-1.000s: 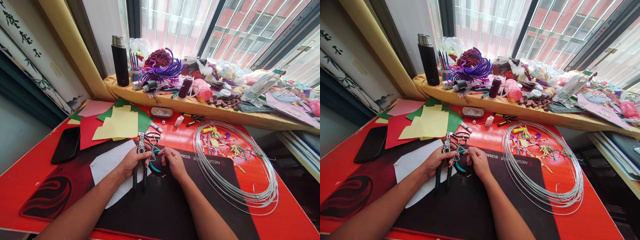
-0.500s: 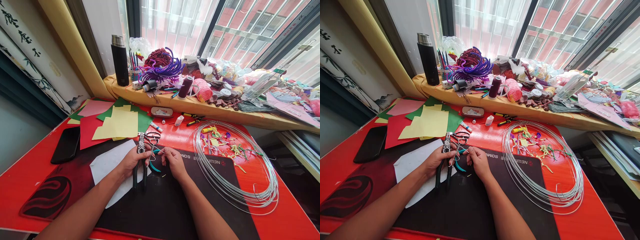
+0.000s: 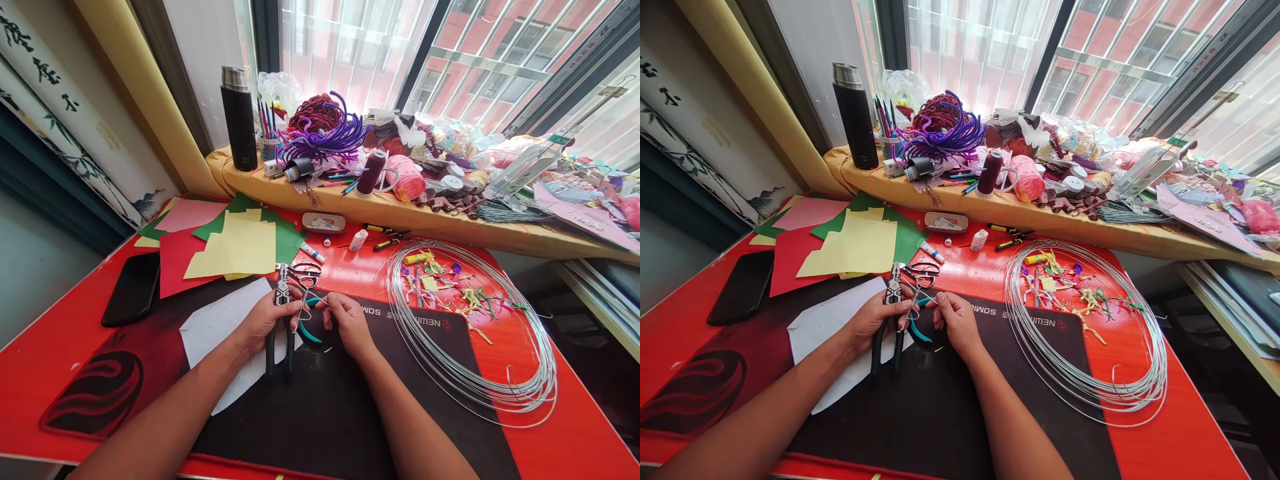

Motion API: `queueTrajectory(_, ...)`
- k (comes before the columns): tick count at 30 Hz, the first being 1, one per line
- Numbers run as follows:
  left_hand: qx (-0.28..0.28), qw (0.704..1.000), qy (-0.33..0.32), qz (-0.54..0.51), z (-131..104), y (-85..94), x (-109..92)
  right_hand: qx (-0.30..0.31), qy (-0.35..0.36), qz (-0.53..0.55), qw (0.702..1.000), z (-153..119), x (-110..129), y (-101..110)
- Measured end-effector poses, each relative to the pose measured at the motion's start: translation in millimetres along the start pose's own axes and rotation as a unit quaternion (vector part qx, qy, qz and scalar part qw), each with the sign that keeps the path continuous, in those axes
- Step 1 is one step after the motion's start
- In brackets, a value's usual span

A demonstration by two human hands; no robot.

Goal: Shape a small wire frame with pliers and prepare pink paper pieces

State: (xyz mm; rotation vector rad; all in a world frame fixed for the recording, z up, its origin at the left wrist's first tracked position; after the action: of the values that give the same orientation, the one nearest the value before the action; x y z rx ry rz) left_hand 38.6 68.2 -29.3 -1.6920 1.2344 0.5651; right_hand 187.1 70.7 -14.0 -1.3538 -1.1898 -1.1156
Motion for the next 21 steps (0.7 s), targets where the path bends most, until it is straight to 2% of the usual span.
queueTrajectory(21, 0.004, 1.000, -0.005, -0.003, 1.0, -0.6, 0.0, 0.006, -0.002, 0.004, 1.000, 0.7, -2.5, -0.7)
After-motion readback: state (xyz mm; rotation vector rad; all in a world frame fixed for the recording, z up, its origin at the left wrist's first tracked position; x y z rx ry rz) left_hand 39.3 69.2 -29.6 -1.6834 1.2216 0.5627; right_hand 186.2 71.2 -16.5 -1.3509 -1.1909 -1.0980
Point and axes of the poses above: each hand's wrist, its own z-axis towards the middle knuckle, its own y-axis out of the back of the hand, x = y × z, the point moved 10 cm from there along z, towards the middle knuckle, and after that the axes turned 11 degrees about -x, right-handed, at the moved point
